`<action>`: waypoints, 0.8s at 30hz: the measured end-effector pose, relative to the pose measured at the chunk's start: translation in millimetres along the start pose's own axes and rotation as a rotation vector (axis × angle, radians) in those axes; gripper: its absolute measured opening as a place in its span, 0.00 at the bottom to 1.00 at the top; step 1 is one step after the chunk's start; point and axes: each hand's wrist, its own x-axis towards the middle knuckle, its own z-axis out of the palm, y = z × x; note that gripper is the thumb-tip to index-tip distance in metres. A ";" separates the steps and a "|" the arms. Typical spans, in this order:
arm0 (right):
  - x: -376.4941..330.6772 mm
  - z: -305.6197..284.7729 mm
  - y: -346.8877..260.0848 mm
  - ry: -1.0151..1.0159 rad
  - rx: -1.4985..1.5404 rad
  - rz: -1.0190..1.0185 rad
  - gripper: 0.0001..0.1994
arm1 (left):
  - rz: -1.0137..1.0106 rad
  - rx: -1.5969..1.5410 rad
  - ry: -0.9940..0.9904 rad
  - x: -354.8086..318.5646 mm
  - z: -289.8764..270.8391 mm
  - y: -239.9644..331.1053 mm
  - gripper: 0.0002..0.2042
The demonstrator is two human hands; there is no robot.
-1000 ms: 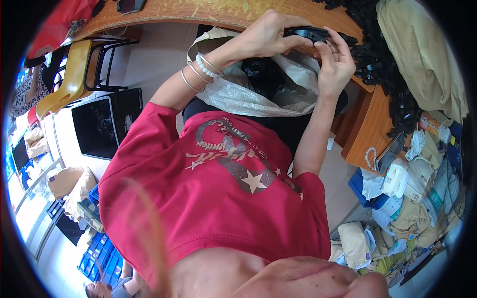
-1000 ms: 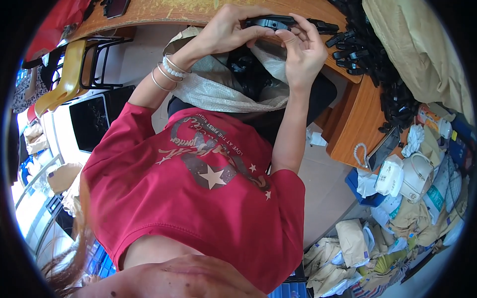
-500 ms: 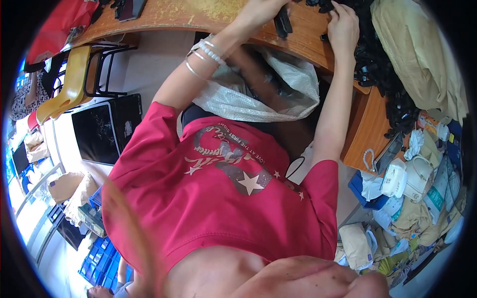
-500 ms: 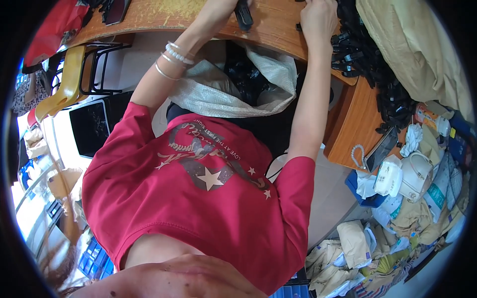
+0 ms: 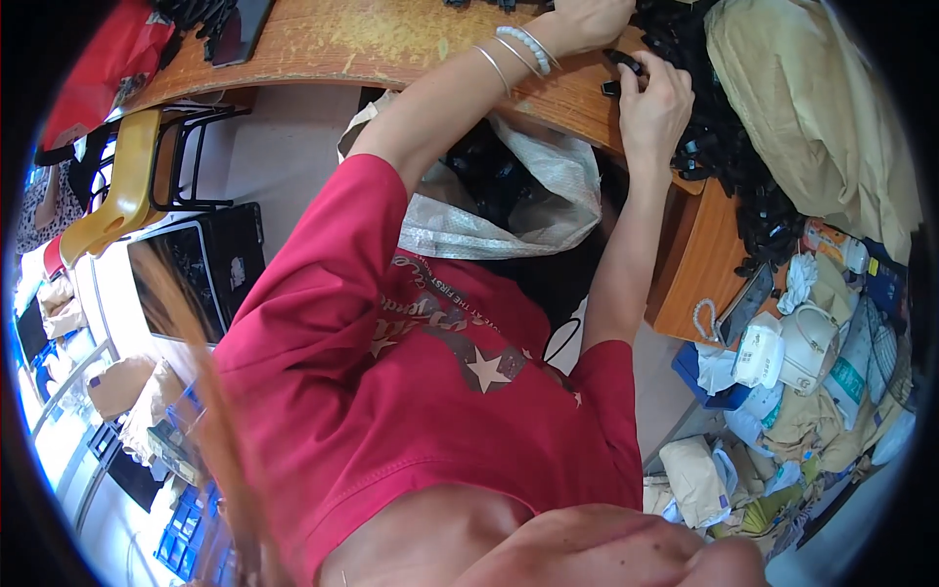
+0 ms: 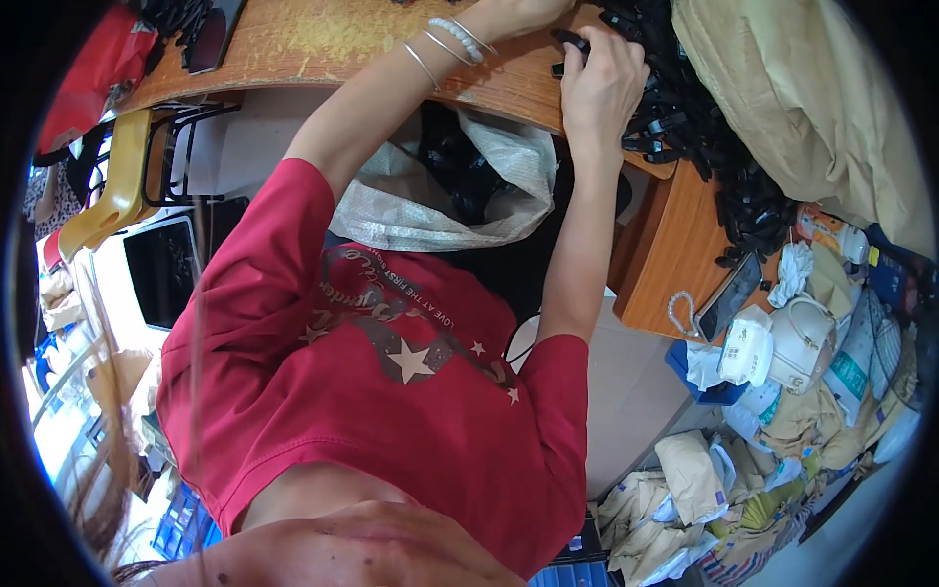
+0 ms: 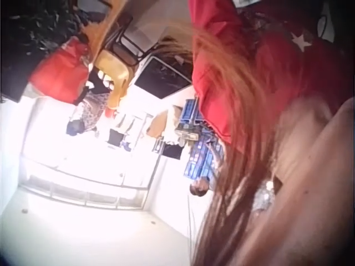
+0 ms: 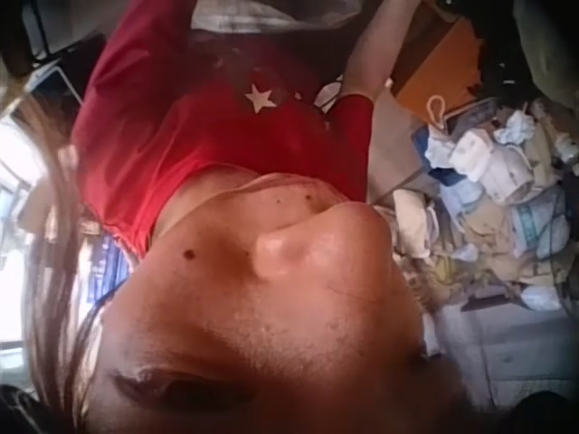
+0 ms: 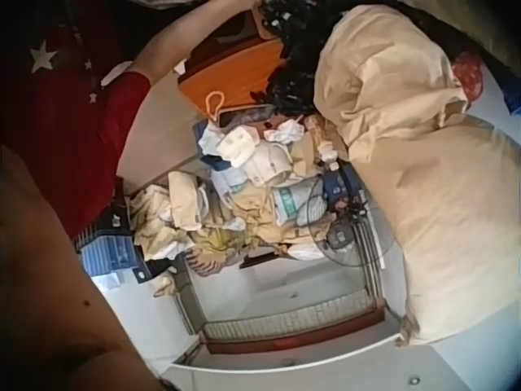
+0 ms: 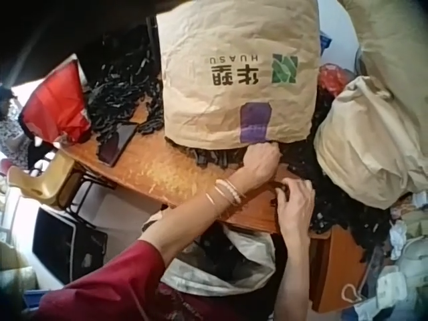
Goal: Inspecting and sorting small black plastic mechanical components from a bag on a desk.
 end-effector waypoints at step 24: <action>-48.9 -1.7 -35.6 -0.123 1.189 0.490 0.10 | -0.734 -1.414 -0.406 -131.9 -79.5 -9.5 0.15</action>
